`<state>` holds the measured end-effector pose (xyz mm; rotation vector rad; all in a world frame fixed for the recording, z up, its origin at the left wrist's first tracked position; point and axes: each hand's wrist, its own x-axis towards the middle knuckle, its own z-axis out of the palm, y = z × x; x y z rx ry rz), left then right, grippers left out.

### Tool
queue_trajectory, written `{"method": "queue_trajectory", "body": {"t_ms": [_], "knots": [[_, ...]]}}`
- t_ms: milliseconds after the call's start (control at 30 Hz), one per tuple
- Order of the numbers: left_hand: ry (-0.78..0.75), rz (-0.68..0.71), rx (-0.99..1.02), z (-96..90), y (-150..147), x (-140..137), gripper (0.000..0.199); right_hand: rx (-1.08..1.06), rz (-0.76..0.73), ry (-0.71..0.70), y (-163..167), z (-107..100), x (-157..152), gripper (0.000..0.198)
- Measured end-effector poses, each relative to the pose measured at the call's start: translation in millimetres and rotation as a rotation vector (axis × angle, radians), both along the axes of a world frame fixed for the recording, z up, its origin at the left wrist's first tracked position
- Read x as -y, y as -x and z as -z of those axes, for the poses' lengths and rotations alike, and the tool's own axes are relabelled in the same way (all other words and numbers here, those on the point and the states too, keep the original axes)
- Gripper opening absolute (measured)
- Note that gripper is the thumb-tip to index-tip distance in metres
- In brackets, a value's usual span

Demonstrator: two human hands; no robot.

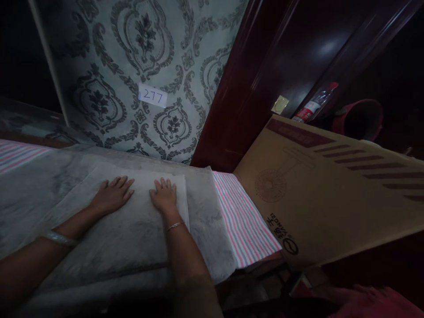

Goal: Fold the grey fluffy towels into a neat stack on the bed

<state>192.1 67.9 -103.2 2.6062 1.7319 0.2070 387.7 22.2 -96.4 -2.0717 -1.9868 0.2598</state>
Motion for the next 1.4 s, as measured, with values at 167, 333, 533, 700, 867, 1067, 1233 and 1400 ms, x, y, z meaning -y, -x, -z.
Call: {"method": "queue_trajectory", "body": {"t_ms": [167, 333, 533, 700, 867, 1067, 1233, 1400], "knots": [[0.072, 0.008, 0.025, -3.9, 0.3, -12.7, 0.067, -0.003, 0.183, 0.021, -25.5, -2.7, -14.9, 0.061], [0.083, -0.014, -0.001, -11.4, 14.9, -36.9, 0.075, -0.041, 0.236, 0.025, -27.3, 1.9, -16.6, 0.066], [0.043, -0.17, 0.079, -12.0, 40.5, -56.0, 0.078, -0.042, 0.234, 0.039, -29.9, 4.2, -16.5, 0.065], [0.155, -0.155, 0.099, -8.2, 46.7, -60.3, 0.082, -0.007, 0.227, 0.045, -29.1, 2.3, -12.3, 0.064], [0.155, -0.09, 0.116, -11.7, 51.3, -64.6, 0.081, 0.015, 0.21, 0.11, -28.0, -7.4, 3.1, 0.063], [0.181, 0.021, 0.01, -31.1, 44.6, -21.2, 0.07, 0.037, 0.108, 0.034, 4.6, -12.4, 50.8, 0.062], [0.171, 0.374, 0.015, -6.0, 45.2, 67.9, 0.074, 0.017, -0.132, -0.069, 42.6, 4.0, 104.3, 0.062], [0.061, 0.328, 0.102, 18.9, 65.9, 100.1, 0.069, -0.02, -0.132, -0.043, 35.0, 11.5, 122.8, 0.065]]}}
